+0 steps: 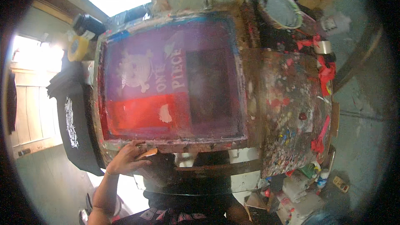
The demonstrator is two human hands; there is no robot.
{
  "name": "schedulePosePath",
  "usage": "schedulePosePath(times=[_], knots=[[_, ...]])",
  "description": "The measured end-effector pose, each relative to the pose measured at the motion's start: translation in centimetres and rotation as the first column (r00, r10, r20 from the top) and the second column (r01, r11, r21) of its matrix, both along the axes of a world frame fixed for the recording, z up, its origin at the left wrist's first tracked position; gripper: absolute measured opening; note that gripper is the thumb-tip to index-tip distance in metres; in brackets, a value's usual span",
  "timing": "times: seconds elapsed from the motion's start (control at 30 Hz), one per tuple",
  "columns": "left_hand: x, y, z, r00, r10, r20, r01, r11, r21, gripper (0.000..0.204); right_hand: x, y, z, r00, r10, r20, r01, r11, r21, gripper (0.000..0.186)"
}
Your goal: The person cleans a screen printing frame with a red cloth, then handles a black t-shirt and a container of grey ink. They spray liquid into the ink and stir it with a tool.
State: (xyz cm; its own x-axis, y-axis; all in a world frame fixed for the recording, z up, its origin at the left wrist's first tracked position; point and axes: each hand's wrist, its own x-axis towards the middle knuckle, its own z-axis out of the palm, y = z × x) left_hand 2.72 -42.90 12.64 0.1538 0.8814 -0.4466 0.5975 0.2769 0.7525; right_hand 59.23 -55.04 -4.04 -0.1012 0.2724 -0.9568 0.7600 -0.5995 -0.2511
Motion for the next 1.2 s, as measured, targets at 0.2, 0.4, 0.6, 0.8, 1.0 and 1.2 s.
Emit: schedulePosePath(times=[0.2, 0.4, 0.6, 0.8, 1.0, 1.2], knots=[[0.0, 1.0, 0.7, 0.997, 0.019, 0.068, -0.018, 1.000, -0.009, 0.036, -2.5, 4.2, 1.0, 0.997, 0.057, 0.053, -0.057, 0.998, 0.005, 0.057], [1.0, 0.0, -0.3, 0.997, 0.066, -0.036, -0.062, 0.991, 0.117, 0.033, -0.5, 5.8, -2.2, 0.979, 0.205, -0.010, -0.202, 0.973, 0.110, 0.055], [3.6, -1.3, 0.7, 0.964, 0.265, -0.033, -0.255, 0.950, 0.179, 0.026, -0.8, 6.3, -13.1, 0.869, 0.484, -0.101, -0.434, 0.844, 0.314, 0.053], [9.1, -2.7, 3.6, 0.852, 0.483, 0.200, -0.513, 0.697, 0.501, 0.031, -0.7, 12.9, 5.6, 0.300, 0.949, -0.094, -0.944, 0.309, 0.111, 0.041], [17.9, -3.7, 1.2, 0.873, 0.359, 0.329, -0.485, 0.706, 0.516, 0.027, -12.6, 19.6, 25.2, 0.739, 0.660, 0.136, -0.033, -0.166, 0.986, 0.041], [16.5, -3.2, -0.5, 0.885, 0.393, 0.251, -0.464, 0.690, 0.555, 0.045, -18.7, 24.6, 23.5, 0.554, 0.832, 0.013, -0.032, 0.006, 0.999, 0.039]])
